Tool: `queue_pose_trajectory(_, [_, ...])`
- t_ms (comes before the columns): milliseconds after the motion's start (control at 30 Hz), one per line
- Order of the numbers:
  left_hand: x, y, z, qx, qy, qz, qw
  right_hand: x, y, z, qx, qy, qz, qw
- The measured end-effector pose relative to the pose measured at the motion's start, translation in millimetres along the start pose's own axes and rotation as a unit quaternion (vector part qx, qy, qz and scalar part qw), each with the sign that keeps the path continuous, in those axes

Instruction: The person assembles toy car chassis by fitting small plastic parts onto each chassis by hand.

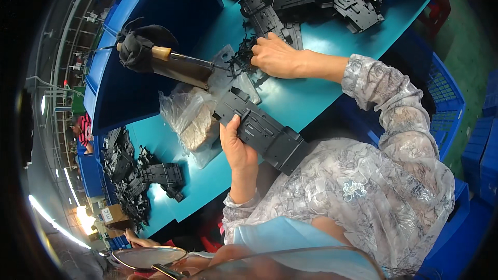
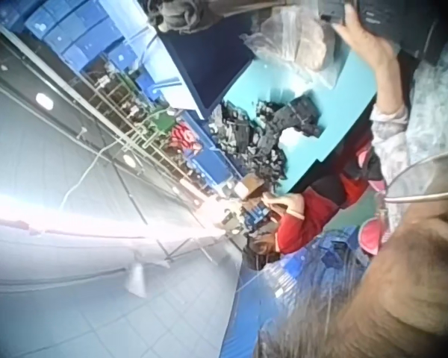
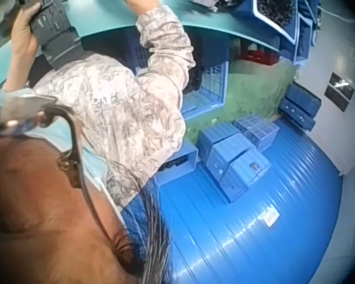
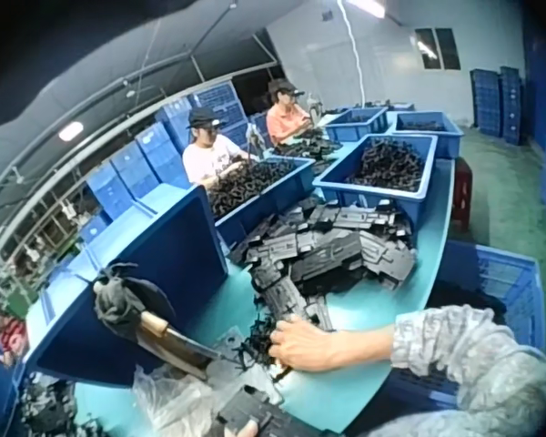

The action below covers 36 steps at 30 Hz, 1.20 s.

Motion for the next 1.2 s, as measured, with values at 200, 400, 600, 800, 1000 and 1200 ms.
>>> queue_pose_trajectory(200, [-7.3, 7.5, 8.3, -0.008, -0.017, 0.001, 1.000, 19.4, -20.2, -8.8, 0.176, 0.083, 0.431, 0.881])
queue_pose_trajectory(400, [-13.6, 19.9, 11.0, -0.023, -0.006, 0.023, 0.999, -18.1, -35.1, -28.5, 0.093, 0.094, 0.468, 0.874])
queue_pose_trajectory(600, [-19.3, 24.7, 13.7, -0.053, -0.017, 0.033, 0.998, -34.6, -24.7, -31.6, 0.151, -0.166, 0.257, 0.940])
queue_pose_trajectory(800, [-23.5, 20.2, 13.7, -0.073, -0.007, 0.050, 0.996, -42.8, -13.0, -34.1, 0.162, -0.201, 0.193, 0.947])
queue_pose_trajectory(1000, [-17.2, 20.2, 11.5, -0.103, -0.008, 0.093, 0.990, -47.7, -10.9, -33.6, 0.194, -0.197, 0.187, 0.942])
queue_pose_trajectory(1200, [-12.7, 20.1, 12.3, -0.123, -0.031, 0.095, 0.987, -48.4, -9.3, -33.7, 0.189, -0.193, 0.213, 0.939])
Point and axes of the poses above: each hand's wrist, its own z-axis towards the middle knuckle, its own y-axis out of the palm, x = y × z, the point moved 2 cm from there along z, towards the middle knuckle, and after that the axes turned 15 degrees about z, right-handed, at the moved point
